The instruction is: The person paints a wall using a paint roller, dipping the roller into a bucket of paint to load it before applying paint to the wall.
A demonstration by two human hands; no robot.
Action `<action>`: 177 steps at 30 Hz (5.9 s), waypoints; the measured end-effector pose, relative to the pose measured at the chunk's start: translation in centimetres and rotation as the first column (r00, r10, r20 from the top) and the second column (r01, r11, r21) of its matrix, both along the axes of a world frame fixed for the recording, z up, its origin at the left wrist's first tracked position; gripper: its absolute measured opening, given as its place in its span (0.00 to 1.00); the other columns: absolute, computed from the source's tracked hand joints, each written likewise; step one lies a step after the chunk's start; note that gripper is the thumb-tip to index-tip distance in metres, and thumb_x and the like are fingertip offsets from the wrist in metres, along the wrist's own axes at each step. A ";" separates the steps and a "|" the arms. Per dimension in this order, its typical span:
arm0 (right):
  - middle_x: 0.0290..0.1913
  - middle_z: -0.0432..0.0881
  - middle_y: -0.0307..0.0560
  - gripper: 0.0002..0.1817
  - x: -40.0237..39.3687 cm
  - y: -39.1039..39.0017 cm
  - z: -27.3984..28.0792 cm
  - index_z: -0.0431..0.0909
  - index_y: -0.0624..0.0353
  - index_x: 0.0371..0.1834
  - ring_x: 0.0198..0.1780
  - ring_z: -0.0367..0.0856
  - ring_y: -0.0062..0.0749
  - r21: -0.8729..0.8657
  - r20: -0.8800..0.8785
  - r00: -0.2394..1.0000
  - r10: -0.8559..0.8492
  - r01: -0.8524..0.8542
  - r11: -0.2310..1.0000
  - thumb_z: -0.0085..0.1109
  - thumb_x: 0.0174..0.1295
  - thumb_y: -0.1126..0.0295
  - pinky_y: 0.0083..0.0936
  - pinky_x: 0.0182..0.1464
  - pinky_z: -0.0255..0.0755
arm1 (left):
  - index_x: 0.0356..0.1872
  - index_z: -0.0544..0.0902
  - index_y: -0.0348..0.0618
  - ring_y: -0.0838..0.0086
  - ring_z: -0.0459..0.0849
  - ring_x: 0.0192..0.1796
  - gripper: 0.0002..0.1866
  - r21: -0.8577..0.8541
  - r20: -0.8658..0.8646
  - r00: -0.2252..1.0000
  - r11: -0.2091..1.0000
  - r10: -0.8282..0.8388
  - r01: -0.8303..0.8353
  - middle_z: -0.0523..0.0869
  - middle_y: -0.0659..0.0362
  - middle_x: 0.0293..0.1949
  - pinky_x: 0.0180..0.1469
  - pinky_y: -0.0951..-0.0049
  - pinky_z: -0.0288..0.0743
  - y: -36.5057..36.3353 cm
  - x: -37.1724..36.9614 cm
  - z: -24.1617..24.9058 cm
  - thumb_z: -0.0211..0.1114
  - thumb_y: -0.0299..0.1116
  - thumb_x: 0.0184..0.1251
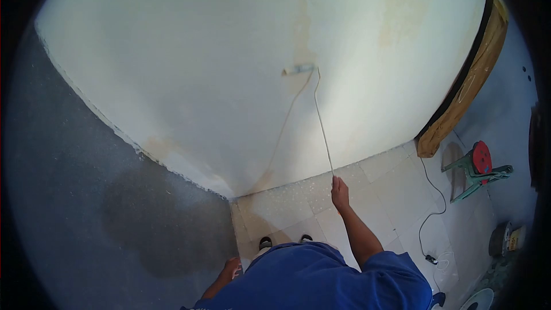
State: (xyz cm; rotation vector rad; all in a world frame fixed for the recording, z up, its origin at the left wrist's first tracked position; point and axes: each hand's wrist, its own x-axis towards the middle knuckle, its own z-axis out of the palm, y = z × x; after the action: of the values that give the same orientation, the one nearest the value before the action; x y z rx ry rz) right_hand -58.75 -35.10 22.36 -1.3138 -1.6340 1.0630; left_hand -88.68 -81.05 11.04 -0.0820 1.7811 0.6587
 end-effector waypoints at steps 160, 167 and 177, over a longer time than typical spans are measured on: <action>0.11 0.61 0.35 0.29 3.0 -2.5 21.4 0.64 0.57 0.21 0.09 0.62 0.21 -0.233 -0.061 0.994 -0.096 0.079 0.969 0.40 0.69 0.42 0.22 0.10 0.60 | 0.69 0.59 0.46 0.65 0.78 0.50 0.34 0.077 0.102 0.976 0.979 -0.194 0.187 0.71 0.50 0.60 0.39 0.75 0.78 5.5 -3.2 -3.7 0.58 0.49 0.68; 0.11 0.62 0.36 0.28 3.7 -3.7 17.2 0.64 0.56 0.22 0.08 0.61 0.21 -0.335 -0.059 0.995 -0.081 0.056 0.940 0.40 0.68 0.42 0.21 0.09 0.59 | 0.68 0.56 0.45 0.61 0.65 0.65 0.34 0.024 0.118 0.990 0.997 -0.073 0.070 0.64 0.52 0.65 0.63 0.55 0.59 6.2 -1.9 -2.0 0.55 0.51 0.69; 0.13 0.64 0.38 0.31 3.7 -0.7 20.5 0.66 0.58 0.21 0.10 0.64 0.23 -0.235 -0.044 0.996 -0.071 0.059 0.970 0.39 0.68 0.40 0.23 0.11 0.61 | 0.68 0.61 0.47 0.62 0.75 0.55 0.28 -0.167 0.429 0.884 0.978 0.184 -0.123 0.73 0.54 0.57 0.57 0.59 0.72 3.4 -4.6 -8.6 0.57 0.43 0.71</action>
State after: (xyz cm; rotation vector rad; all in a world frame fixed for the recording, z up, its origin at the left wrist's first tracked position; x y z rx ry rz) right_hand -55.10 -35.84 42.87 -1.4675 -1.4498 1.2687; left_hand -93.24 -77.65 2.43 -0.4385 1.3807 0.5759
